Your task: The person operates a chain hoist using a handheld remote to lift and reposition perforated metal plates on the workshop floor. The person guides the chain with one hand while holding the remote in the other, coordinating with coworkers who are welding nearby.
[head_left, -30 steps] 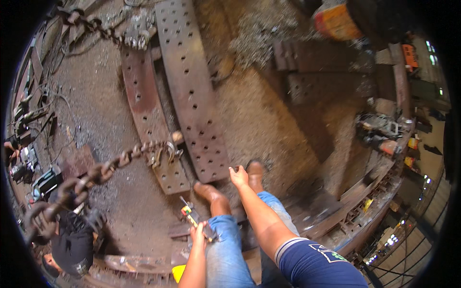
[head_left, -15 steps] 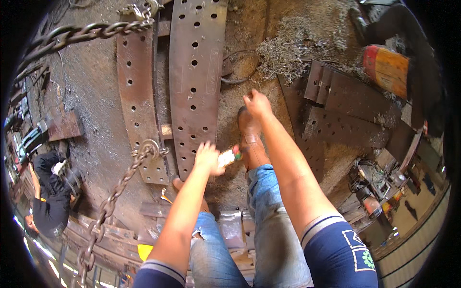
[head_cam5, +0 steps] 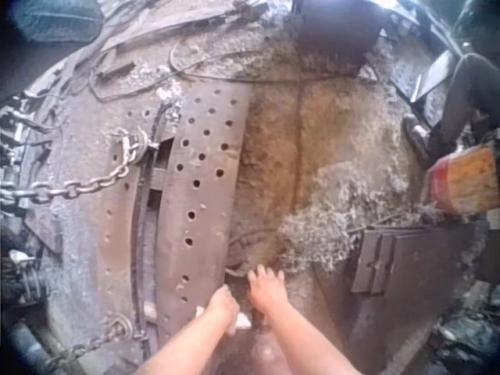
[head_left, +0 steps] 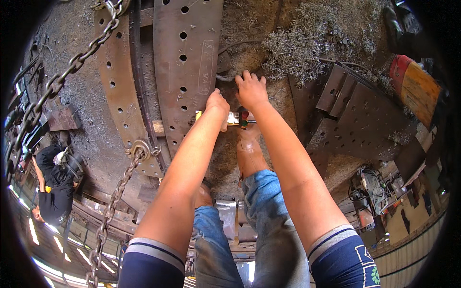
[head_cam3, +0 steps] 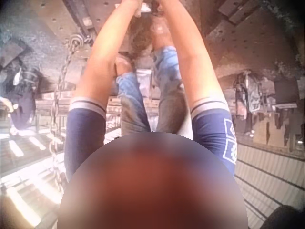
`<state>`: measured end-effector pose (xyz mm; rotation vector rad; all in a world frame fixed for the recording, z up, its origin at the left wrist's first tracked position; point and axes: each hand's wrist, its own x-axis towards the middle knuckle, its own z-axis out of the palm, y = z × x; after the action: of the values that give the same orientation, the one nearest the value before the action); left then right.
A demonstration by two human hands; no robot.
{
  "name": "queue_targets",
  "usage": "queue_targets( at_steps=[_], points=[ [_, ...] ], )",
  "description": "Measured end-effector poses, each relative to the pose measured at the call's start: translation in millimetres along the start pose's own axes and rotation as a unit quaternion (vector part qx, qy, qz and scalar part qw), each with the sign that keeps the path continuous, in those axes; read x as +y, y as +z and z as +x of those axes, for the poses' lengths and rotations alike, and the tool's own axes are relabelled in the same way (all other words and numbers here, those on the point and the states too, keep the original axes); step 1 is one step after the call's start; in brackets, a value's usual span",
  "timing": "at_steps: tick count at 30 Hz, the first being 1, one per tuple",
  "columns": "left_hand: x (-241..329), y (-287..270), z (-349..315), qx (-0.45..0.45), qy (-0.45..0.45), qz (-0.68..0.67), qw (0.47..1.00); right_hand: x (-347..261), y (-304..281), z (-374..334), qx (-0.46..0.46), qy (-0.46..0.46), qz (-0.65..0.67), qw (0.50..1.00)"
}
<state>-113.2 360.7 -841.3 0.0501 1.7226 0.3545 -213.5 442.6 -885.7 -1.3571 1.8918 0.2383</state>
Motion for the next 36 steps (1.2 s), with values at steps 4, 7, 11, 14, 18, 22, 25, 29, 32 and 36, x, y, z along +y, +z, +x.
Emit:
queue_targets(
  at_steps=[4,7,11,14,18,22,25,29,32,36],
  points=[
    [-5.2,-11.5,8.4,-0.012,0.006,0.015,1.0,5.8,6.7,1.8,0.055,-0.015,-0.017,0.998],
    [-7.6,-13.9,12.3,-0.015,0.014,0.019,1.0,6.6,13.7,4.8,0.075,-0.001,-0.002,0.997],
    [-8.8,-11.2,13.9,-0.021,0.021,0.02,0.999,8.5,19.2,12.5,0.072,-0.021,-0.041,0.996],
    [-9.3,-9.7,14.3,-0.022,0.026,0.014,0.999,11.9,18.1,16.5,0.088,-0.039,-0.063,0.993],
    [-9.9,-7.6,12.4,-0.022,0.032,-0.008,0.999,18.2,7.0,10.9,0.084,-0.074,-0.067,0.991],
    [-11.1,-1.1,8.1,0.017,0.032,-0.031,0.999,25.7,-25.8,-12.0,0.049,-0.039,-0.071,0.996],
    [-13.1,5.2,9.7,0.05,0.034,-0.031,0.998,46.9,-72.2,-46.7,-0.039,0.005,-0.164,0.986],
    [-17.1,10.6,20.7,0.047,0.041,-0.024,0.998,100.9,-143.5,-107.0,-0.002,0.127,-0.091,0.988],
    [-22.4,9.6,24.8,0.021,0.066,-0.048,0.996,101.1,-155.3,-153.2,0.113,0.062,-0.086,0.988],
    [-20.2,8.5,3.5,0.119,0.053,-0.044,0.991,62.8,-148.4,-184.3,0.202,0.062,0.077,0.975]
  ],
)
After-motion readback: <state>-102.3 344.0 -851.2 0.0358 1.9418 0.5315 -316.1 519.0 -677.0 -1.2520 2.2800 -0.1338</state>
